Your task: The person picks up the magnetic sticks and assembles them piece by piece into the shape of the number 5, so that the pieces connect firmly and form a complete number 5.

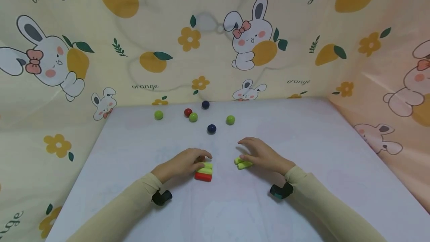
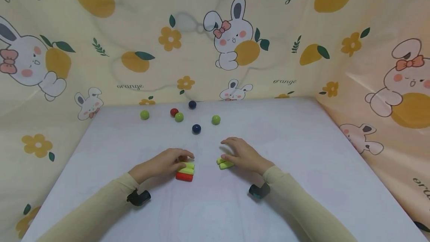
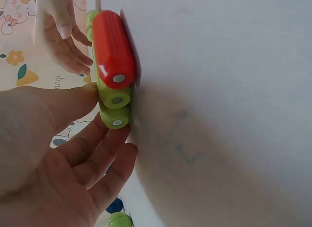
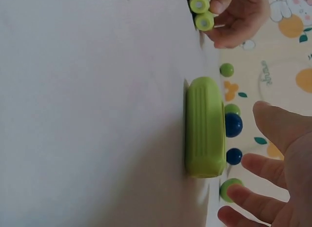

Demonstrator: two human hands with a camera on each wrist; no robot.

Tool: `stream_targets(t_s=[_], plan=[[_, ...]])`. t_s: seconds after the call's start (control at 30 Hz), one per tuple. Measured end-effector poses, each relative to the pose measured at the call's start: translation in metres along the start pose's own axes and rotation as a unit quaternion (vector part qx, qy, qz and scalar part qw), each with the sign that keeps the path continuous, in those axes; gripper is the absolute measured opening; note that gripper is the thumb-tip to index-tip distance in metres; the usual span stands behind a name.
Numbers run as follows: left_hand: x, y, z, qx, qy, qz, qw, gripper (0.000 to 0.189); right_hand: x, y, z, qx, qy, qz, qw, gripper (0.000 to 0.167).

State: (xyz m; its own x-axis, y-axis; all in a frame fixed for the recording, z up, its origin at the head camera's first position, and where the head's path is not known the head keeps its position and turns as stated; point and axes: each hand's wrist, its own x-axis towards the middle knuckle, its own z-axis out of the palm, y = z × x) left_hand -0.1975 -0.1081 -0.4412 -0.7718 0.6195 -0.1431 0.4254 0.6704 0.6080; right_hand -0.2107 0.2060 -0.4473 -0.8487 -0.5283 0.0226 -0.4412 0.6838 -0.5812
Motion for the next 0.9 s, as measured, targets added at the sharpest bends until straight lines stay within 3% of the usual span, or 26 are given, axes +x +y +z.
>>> stream_targets(t_s=[0.37,0.7,0.9], plan=[[0.006,-0.005,0.0,-0.026,0.001,-0.018,0.9995,0.029,0.006,0.006,-0.003,0.022,-0.005,0.019,0.9996,0.055],[0.012,-0.004,-0.005,-0.033,-0.009,-0.01,0.9994,0.026,0.016,0.013,-0.008,0.054,-0.011,0.043,0.9975,0.053],[0.019,0.0,-0.007,-0.061,-0.027,-0.041,0.9969,0.021,0.022,0.013,-0.012,0.059,-0.005,0.051,0.9969,0.051]])
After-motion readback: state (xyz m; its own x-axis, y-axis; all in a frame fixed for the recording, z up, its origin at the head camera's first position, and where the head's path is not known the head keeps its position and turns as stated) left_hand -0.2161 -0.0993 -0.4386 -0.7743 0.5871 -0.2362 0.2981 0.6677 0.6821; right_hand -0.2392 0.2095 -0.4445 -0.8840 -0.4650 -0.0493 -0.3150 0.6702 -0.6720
